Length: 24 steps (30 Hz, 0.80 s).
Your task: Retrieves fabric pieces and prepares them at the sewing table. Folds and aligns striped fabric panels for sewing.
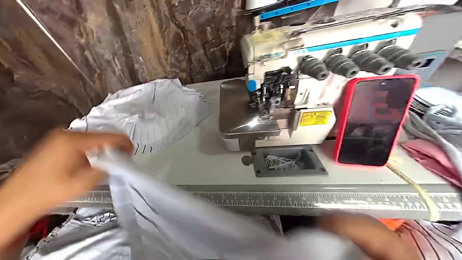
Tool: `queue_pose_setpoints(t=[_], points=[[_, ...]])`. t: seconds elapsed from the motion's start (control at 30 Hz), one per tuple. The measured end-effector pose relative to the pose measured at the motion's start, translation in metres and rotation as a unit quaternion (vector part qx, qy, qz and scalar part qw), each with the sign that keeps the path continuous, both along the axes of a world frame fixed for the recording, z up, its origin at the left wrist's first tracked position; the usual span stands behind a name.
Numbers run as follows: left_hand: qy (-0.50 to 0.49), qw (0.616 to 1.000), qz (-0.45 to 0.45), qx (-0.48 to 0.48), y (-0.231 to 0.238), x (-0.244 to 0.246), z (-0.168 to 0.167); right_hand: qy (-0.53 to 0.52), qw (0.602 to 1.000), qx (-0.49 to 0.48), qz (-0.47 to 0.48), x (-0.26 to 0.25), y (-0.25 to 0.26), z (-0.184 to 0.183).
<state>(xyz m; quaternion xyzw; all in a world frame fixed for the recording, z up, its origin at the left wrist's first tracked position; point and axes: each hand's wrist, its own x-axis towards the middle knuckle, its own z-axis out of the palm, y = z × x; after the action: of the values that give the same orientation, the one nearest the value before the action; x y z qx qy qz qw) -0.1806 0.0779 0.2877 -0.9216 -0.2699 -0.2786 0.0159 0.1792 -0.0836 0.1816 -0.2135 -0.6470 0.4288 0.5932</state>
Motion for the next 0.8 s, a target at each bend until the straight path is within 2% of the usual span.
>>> queue_pose_setpoints(t=[0.07,0.1,0.13,0.2,0.27,0.33,0.4,0.47,0.6,0.67,0.8], points=[[-0.083,0.979,0.069,0.173,0.049,0.038,0.036,0.039,0.992,-0.041,-0.110,-0.019,0.024,-0.009],[-0.074,0.972,0.110,0.193,0.061,0.069,0.049,0.073,0.981,-0.071,-0.166,-0.030,0.039,-0.017],[-0.037,0.975,0.150,0.157,0.065,0.099,0.055,0.094,0.968,-0.104,-0.210,-0.038,0.051,-0.027],[0.024,0.982,0.172,0.070,0.064,0.141,0.039,0.084,0.952,-0.157,-0.251,-0.041,0.064,-0.045],[0.048,0.992,0.113,0.024,0.051,0.159,-0.002,0.049,0.946,-0.175,-0.270,-0.037,0.061,-0.059],[0.061,0.998,0.016,0.013,0.042,0.161,-0.046,0.027,0.946,-0.198,-0.254,-0.032,0.047,-0.060],[0.049,0.998,-0.042,0.008,0.035,0.160,-0.070,0.024,0.949,-0.211,-0.234,-0.029,0.037,-0.058],[0.052,0.997,-0.051,0.007,0.034,0.160,-0.076,0.029,0.952,-0.200,-0.231,-0.026,0.036,-0.055],[0.062,0.998,-0.003,0.032,0.050,0.166,-0.076,0.025,0.950,-0.116,-0.288,-0.020,0.065,-0.056],[0.075,0.997,0.016,0.008,0.060,0.169,-0.072,0.022,0.948,-0.085,-0.307,-0.021,0.079,-0.055],[0.120,0.989,0.041,-0.071,0.074,0.180,-0.060,0.033,0.946,-0.102,-0.305,-0.022,0.085,-0.060]])
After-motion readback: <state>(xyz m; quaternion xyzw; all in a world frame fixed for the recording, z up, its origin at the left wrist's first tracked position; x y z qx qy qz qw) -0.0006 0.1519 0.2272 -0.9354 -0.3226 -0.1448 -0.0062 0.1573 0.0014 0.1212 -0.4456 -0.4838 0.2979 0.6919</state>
